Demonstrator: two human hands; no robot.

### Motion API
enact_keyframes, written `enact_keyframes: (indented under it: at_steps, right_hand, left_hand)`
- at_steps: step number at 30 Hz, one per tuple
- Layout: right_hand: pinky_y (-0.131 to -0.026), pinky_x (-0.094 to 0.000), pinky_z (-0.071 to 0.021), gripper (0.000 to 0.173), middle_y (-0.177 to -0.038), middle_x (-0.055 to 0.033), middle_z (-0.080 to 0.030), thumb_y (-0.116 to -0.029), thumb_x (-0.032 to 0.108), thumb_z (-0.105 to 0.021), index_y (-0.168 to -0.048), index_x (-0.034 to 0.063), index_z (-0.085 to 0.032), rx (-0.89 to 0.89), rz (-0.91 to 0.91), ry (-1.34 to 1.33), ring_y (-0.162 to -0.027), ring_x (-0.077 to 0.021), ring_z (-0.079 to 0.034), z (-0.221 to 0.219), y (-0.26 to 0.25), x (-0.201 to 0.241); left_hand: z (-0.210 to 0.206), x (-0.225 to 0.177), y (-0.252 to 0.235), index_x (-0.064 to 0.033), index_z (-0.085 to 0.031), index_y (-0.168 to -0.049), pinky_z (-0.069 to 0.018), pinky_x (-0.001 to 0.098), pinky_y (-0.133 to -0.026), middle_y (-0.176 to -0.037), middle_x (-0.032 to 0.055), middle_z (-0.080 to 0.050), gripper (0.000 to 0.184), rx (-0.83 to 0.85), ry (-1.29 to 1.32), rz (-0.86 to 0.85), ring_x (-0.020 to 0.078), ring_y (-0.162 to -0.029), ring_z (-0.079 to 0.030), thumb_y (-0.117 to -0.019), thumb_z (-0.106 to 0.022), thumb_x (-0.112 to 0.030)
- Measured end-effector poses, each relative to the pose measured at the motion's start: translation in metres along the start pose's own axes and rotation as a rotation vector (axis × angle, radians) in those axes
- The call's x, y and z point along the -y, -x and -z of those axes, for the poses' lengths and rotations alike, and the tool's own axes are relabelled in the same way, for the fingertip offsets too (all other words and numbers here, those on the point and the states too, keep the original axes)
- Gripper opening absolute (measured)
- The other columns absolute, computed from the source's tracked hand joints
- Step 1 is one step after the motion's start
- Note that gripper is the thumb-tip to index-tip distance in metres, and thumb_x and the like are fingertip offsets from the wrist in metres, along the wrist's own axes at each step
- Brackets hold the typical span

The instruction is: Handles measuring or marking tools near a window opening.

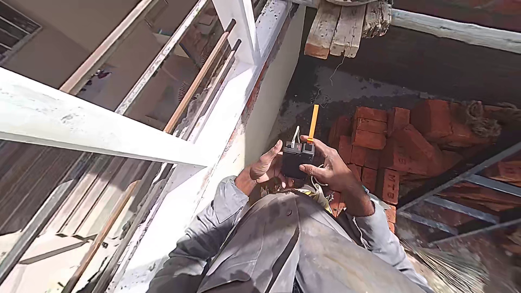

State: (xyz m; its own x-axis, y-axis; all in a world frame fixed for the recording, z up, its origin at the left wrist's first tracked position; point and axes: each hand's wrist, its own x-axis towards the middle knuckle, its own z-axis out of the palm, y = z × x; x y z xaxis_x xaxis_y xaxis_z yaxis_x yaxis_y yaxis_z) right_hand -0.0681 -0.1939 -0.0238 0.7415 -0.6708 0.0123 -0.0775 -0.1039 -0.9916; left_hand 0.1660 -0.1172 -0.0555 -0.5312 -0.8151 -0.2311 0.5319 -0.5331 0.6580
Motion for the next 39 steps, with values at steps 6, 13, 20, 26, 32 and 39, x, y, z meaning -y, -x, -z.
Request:
enact_keyframes:
  at_steps: [6,13,20,26,32,39]
  right_hand:
    - [-0.094,-0.0303,-0.0614,0.063,-0.12,-0.0076,-0.072,-0.0872,0.015,-0.078,-0.144,0.0036,-0.053,-0.193,-0.007,-0.105,-0.107,-0.0134,-0.072,-0.014,-0.001,0.001]
    - [-0.093,-0.0319,-0.062,0.065,-0.12,-0.0109,-0.072,-0.0855,0.018,-0.08,-0.141,-0.0019,-0.053,-0.437,0.075,-0.058,-0.107,-0.0155,-0.071,-0.04,0.001,0.005]
    - [-0.096,-0.0326,-0.061,0.061,-0.123,-0.0182,-0.068,-0.0848,0.02,-0.082,-0.133,-0.009,-0.059,-0.445,0.186,0.192,-0.112,-0.0179,-0.07,-0.064,0.011,0.013]
    - [-0.098,-0.0304,-0.0563,0.055,-0.116,-0.0188,-0.072,-0.0828,0.027,-0.083,-0.123,-0.0079,-0.066,-0.509,0.279,0.432,-0.11,-0.0196,-0.07,-0.074,0.015,0.008]
    - [-0.103,-0.0307,-0.0535,0.046,-0.121,-0.0203,-0.072,-0.0892,0.023,-0.077,-0.121,-0.0082,-0.068,-0.397,0.368,0.473,-0.115,-0.0226,-0.069,-0.075,0.017,0.002]
    - [-0.092,-0.0297,-0.0597,0.032,-0.114,-0.0072,-0.075,-0.1011,0.021,-0.053,-0.12,0.0021,-0.07,-0.179,0.432,0.106,-0.104,-0.0118,-0.071,-0.017,0.023,0.005]
  left_hand:
    - [0.0,0.003,0.003,-0.009,-0.055,-0.132,-0.0624,0.032,-0.062,-0.113,0.013,-0.072,0.071,-0.027,-0.08,-0.113,0.0215,-0.083,-0.074,-0.0929,-0.058,-0.068]
    - [-0.002,0.023,-0.005,-0.0082,-0.063,-0.116,-0.058,0.0244,-0.053,-0.096,0.0105,-0.073,0.041,-0.255,-0.009,-0.369,0.0128,-0.064,-0.069,-0.0938,-0.073,-0.041]
    - [-0.004,0.024,-0.003,-0.0133,-0.067,-0.119,-0.0606,0.0297,-0.085,-0.106,0.0025,-0.076,0.05,-0.296,0.021,-0.413,0.0112,-0.096,-0.073,-0.0877,-0.075,-0.052]
    - [0.008,0.033,-0.003,-0.0112,-0.061,-0.133,-0.0565,0.0336,-0.097,-0.119,0.005,-0.072,0.062,-0.202,0.009,-0.403,0.0139,-0.108,-0.069,-0.0896,-0.072,-0.054]
    - [0.001,0.045,-0.006,-0.0176,-0.067,-0.128,-0.0623,0.0328,-0.084,-0.105,0.007,-0.075,0.056,-0.298,0.351,-0.47,0.0158,-0.093,-0.074,-0.0844,-0.078,-0.051]
    - [0.0,0.049,0.002,-0.0168,-0.065,-0.134,-0.0614,0.0304,-0.081,-0.104,0.0083,-0.073,0.05,-0.132,0.397,-0.478,0.0159,-0.088,-0.072,-0.0925,-0.072,-0.045]
